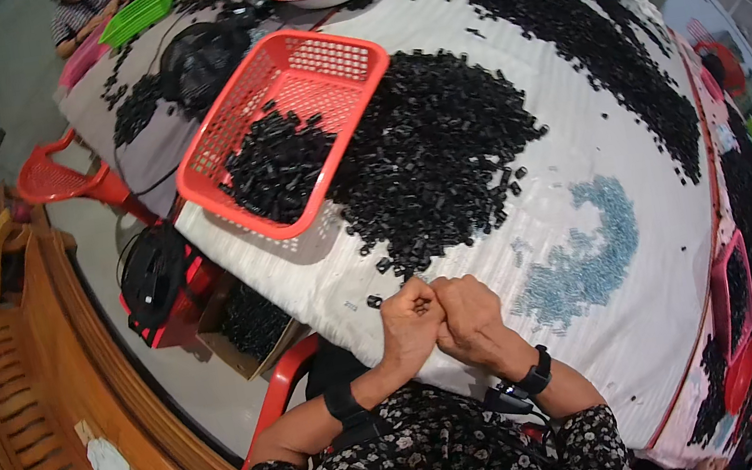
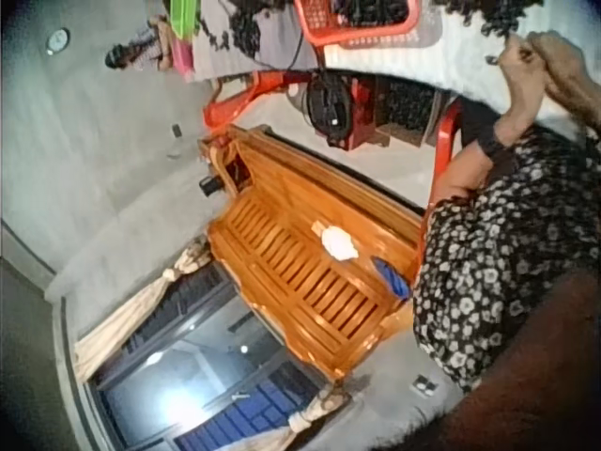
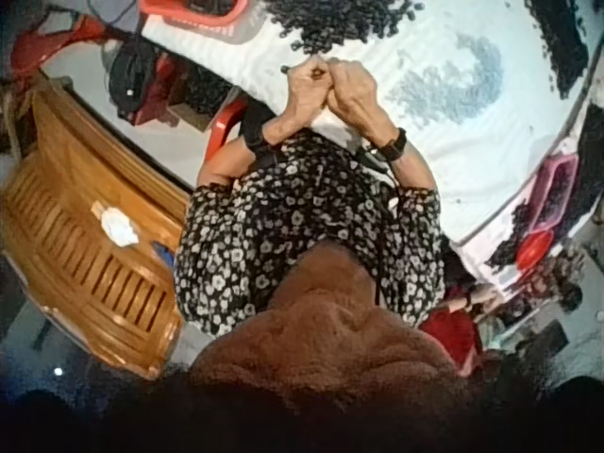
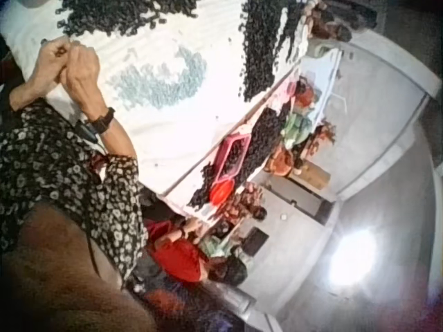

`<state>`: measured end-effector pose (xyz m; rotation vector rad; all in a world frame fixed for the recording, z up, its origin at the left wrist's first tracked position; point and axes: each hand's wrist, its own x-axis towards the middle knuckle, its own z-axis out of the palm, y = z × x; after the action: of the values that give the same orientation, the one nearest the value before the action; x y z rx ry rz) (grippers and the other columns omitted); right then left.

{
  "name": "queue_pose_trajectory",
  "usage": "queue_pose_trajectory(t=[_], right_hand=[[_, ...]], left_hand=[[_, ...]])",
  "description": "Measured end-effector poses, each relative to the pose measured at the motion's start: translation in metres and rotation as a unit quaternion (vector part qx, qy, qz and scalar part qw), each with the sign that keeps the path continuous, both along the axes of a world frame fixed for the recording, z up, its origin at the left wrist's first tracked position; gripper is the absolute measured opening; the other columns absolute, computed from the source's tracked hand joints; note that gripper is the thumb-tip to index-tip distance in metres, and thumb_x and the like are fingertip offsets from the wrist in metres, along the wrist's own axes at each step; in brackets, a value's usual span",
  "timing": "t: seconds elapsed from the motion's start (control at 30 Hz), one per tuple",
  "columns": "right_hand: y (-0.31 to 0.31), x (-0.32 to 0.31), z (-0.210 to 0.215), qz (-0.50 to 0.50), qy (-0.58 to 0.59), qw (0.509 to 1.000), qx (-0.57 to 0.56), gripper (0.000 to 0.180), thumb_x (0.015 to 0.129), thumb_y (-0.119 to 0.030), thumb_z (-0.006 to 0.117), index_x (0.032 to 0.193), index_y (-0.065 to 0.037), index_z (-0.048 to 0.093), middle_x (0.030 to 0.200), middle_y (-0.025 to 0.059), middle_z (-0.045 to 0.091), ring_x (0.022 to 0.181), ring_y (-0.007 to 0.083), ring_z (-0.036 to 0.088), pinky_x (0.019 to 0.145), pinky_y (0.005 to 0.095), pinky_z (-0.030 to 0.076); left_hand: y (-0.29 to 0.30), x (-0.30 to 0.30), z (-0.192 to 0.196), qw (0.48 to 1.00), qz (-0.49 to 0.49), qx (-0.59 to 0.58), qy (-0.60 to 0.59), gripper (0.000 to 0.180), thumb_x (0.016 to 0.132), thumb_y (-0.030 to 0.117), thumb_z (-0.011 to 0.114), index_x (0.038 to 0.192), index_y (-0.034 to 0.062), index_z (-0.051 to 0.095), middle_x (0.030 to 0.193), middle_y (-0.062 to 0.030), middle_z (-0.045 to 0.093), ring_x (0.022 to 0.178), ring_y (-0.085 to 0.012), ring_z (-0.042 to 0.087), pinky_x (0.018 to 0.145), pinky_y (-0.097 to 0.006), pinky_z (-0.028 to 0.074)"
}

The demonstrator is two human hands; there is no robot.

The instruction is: Assembling small black plastic shoe components by hand at a shared table.

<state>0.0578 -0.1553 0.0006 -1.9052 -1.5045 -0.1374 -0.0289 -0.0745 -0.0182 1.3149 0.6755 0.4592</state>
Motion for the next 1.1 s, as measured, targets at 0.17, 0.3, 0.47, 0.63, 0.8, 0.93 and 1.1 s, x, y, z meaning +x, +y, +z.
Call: queue_pose_trajectory(t=[0.17, 0.3, 0.47, 0.63, 0.8, 0.93, 1.1], right_hand=[[-0.001, 0.001, -0.004, 0.024, 0.038, 0.998, 0.032, 0.038, 0.063, 0.000, 0.057, 0.100, 0.003, 0.051, 0.074, 0.0115, 0.048, 0.065, 0.0273, 0.049, 0.059, 0.0368, 0.042], [-0.003, 0.001, -0.006, 0.006, 0.041, 0.999, 0.030, 0.042, 0.064, 0.000, 0.060, 0.105, 0.005, 0.050, 0.076, 0.0137, 0.049, 0.067, 0.0291, 0.051, 0.059, 0.0382, 0.043], [-0.002, 0.000, -0.006, 0.006, 0.039, 0.998, 0.041, 0.045, 0.063, 0.001, 0.061, 0.106, 0.004, 0.049, 0.076, 0.0137, 0.050, 0.065, 0.0296, 0.052, 0.057, 0.0389, 0.043], [-0.006, 0.000, -0.010, 0.021, 0.041, 0.998, 0.030, 0.045, 0.062, 0.000, 0.059, 0.106, 0.005, 0.049, 0.076, 0.0130, 0.049, 0.067, 0.0284, 0.053, 0.058, 0.0379, 0.044], [-0.004, 0.007, 0.004, 0.033, 0.132, 0.991, 0.006, 0.037, 0.075, -0.009, 0.062, 0.108, 0.001, 0.050, 0.082, 0.0144, 0.052, 0.072, 0.0300, 0.055, 0.062, 0.0394, 0.045], [-0.017, 0.032, 0.022, -0.038, 0.155, 0.987, -0.033, 0.025, 0.083, -0.013, 0.060, 0.103, -0.002, 0.052, 0.088, 0.0164, 0.054, 0.078, 0.0339, 0.056, 0.067, 0.0405, 0.046], [-0.044, 0.071, 0.012, -0.220, -0.095, 0.962, -0.130, 0.017, 0.075, -0.001, 0.055, 0.090, -0.001, 0.049, 0.082, 0.0161, 0.046, 0.078, 0.0337, 0.050, 0.065, 0.0416, 0.044]], left_hand=[[0.007, 0.000, 0.002, 1.000, 0.005, -0.001, 0.008, 0.011, 0.080, -0.003, 0.062, 0.072, 0.0010, 0.056, 0.064, 0.0030, 0.055, 0.059, -0.0014, 0.046, 0.051, -0.018, 0.039], [0.011, 0.000, 0.010, 0.998, 0.000, -0.064, -0.012, 0.009, 0.081, -0.005, 0.061, 0.073, -0.0006, 0.058, 0.067, 0.0010, 0.058, 0.059, -0.0023, 0.050, 0.052, -0.017, 0.042], [0.010, 0.000, 0.007, 0.999, 0.002, -0.051, -0.010, 0.013, 0.080, -0.005, 0.062, 0.071, -0.0002, 0.056, 0.064, 0.0027, 0.055, 0.057, -0.0017, 0.047, 0.049, -0.017, 0.038], [0.011, -0.001, 0.003, 0.999, -0.020, -0.021, -0.020, 0.015, 0.079, -0.004, 0.064, 0.069, 0.0008, 0.054, 0.062, 0.0044, 0.050, 0.056, -0.0008, 0.042, 0.047, -0.017, 0.033], [0.016, 0.002, 0.018, 0.995, -0.032, -0.083, -0.040, 0.004, 0.084, -0.003, 0.059, 0.081, -0.0009, 0.060, 0.072, 0.0007, 0.058, 0.062, -0.0043, 0.052, 0.056, -0.018, 0.044], [0.029, -0.003, 0.022, 0.997, -0.019, -0.062, -0.033, 0.016, 0.086, -0.002, 0.056, 0.101, -0.0015, 0.063, 0.078, -0.0017, 0.062, 0.067, -0.0069, 0.057, 0.063, -0.020, 0.048], [0.062, -0.014, 0.043, 0.997, -0.042, 0.000, -0.058, 0.025, 0.085, -0.002, 0.058, 0.110, -0.0018, 0.061, 0.079, -0.0031, 0.063, 0.066, -0.0067, 0.058, 0.062, -0.019, 0.048]])
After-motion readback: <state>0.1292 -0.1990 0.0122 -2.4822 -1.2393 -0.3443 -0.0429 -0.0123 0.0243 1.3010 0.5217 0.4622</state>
